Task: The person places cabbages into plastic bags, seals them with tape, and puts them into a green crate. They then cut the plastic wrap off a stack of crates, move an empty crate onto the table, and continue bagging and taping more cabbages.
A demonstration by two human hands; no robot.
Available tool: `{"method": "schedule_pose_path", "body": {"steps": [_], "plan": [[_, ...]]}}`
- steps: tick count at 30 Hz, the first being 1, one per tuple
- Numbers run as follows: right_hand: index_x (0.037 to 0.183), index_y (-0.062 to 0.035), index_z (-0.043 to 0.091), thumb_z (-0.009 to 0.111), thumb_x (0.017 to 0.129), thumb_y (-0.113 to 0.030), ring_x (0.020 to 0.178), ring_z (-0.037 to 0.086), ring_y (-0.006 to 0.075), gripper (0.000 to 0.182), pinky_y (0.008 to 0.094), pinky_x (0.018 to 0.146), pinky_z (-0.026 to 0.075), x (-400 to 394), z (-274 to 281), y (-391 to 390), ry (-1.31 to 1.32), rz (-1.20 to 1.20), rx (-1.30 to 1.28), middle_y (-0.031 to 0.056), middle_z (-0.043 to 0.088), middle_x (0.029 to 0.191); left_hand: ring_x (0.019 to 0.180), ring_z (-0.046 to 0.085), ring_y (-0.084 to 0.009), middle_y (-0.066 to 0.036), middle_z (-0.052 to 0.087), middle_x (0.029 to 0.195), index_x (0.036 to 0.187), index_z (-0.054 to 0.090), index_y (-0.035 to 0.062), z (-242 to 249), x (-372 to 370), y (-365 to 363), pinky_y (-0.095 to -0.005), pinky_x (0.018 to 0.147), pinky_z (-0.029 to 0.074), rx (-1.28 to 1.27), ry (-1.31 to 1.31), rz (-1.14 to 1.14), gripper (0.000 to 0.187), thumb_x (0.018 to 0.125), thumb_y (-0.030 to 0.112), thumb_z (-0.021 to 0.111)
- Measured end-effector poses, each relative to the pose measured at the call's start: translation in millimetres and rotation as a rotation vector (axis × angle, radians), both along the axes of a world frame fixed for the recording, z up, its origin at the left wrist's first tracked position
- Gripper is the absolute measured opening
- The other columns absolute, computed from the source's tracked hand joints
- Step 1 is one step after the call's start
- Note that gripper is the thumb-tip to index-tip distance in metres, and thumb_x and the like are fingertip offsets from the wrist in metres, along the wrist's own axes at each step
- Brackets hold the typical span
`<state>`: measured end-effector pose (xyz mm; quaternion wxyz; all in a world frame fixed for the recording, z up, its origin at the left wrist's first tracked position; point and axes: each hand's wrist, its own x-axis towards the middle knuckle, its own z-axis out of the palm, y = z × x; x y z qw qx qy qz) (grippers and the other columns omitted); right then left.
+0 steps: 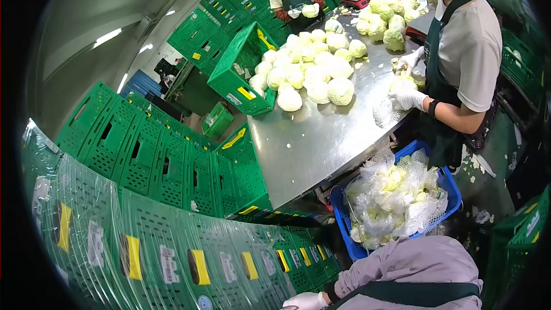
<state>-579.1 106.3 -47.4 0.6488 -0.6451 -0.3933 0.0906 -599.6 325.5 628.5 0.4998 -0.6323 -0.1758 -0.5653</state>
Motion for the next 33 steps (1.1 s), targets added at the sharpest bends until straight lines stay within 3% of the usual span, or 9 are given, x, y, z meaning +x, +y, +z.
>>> {"method": "schedule_pose_path", "body": {"steps": [1,3,9,13,15,18,27,31,33], "plan": [[0.104,-0.0109,0.061,0.054,0.088,-0.04,0.077,0.054,0.0327,0.034,0.0396,0.065,0.043,1,1,0,-0.005,0.02,-0.03,0.0123,0.055,0.083,0.063,0.063,-0.029,-0.012,0.065,0.071,0.074,0.061,0.0072,0,0,0,-0.0378,0.055,0.05,0.001,-0.005,0.0,0.042,0.089,0.044,0.048],[0.106,-0.0109,0.061,0.054,0.087,-0.04,0.077,0.054,0.0326,0.035,0.0396,0.065,0.043,0,3,-1,-0.017,0.022,-0.021,0.0124,0.055,0.083,0.059,0.062,-0.029,-0.011,0.063,0.067,0.072,0.062,0.008,4,-3,6,-0.039,0.052,0.049,0.316,0.116,0.132,0.043,0.091,0.043,0.046],[0.11,-0.0107,0.061,0.054,0.088,-0.041,0.079,0.054,0.0324,0.038,0.0398,0.066,0.043,-2,-1,-2,-0.016,0.032,-0.003,0.013,0.055,0.085,0.052,0.054,-0.0308,-0.014,0.054,0.058,0.067,0.053,0.006,-16,-3,-19,-0.0402,0.047,0.042,0.212,-0.032,-0.139,0.026,0.087,0.023,0.054],[0.112,-0.0105,0.061,0.053,0.089,-0.041,0.08,0.054,0.0321,0.039,0.0402,0.067,0.043,-5,0,-4,0.018,0.016,0.025,0.0129,0.055,0.087,0.052,0.053,-0.0308,-0.014,0.054,0.058,0.067,0.052,0.0064,-18,-1,-21,-0.0404,0.047,0.042,0.323,-0.052,-0.19,0.024,0.086,0.02,0.053],[0.112,-0.0104,0.061,0.053,0.089,-0.041,0.08,0.053,0.0321,0.04,0.0402,0.067,0.043,-5,6,-7,0.038,0.016,0.028,0.0127,0.054,0.087,0.053,0.053,-0.0313,-0.013,0.054,0.058,0.068,0.053,0.0061,-17,-4,-21,-0.0407,0.049,0.042,0.203,-0.037,-0.131,0.021,0.085,0.019,0.055],[0.112,-0.0102,0.061,0.052,0.089,-0.042,0.08,0.053,0.0319,0.04,0.0396,0.067,0.043,-2,0,-5,0.053,0.0,0.042,0.0124,0.054,0.087,0.057,0.054,-0.0315,-0.013,0.055,0.061,0.071,0.055,0.0054,-15,-5,-13,-0.041,0.051,0.043,0.248,-0.041,-0.131,0.019,0.085,0.019,0.055],[0.11,-0.0096,0.062,0.054,0.088,-0.042,0.075,0.053,0.0324,0.039,0.0395,0.066,0.042,0,3,-10,0.098,-0.067,0.12,0.014,0.054,0.084,0.058,0.062,-0.0273,-0.011,0.063,0.066,0.072,0.062,0.0084,-5,-4,1,-0.0369,0.051,0.049,0.157,-0.058,0.037,0.041,0.092,0.04,0.044],[0.107,-0.0081,0.062,0.055,0.088,-0.039,0.078,0.056,0.0332,0.037,0.0405,0.068,0.044,3,8,-13,0.113,-0.094,0.134,0.0149,0.057,0.086,0.057,0.062,-0.028,-0.012,0.063,0.065,0.077,0.063,0.0083,-1,-2,2,-0.0388,0.051,0.049,0.16,-0.016,0.118,0.043,0.094,0.041,0.04],[0.106,-0.0079,0.062,0.055,0.088,-0.038,0.08,0.057,0.0331,0.036,0.0404,0.069,0.045,3,14,-19,0.136,-0.107,0.134,0.0147,0.058,0.088,0.073,0.063,-0.0232,-0.009,0.064,0.075,0.076,0.064,0.0101,-15,-4,-32,-0.0396,0.066,0.051,-0.051,0.008,0.243,0.032,0.092,0.034,0.049]]}}
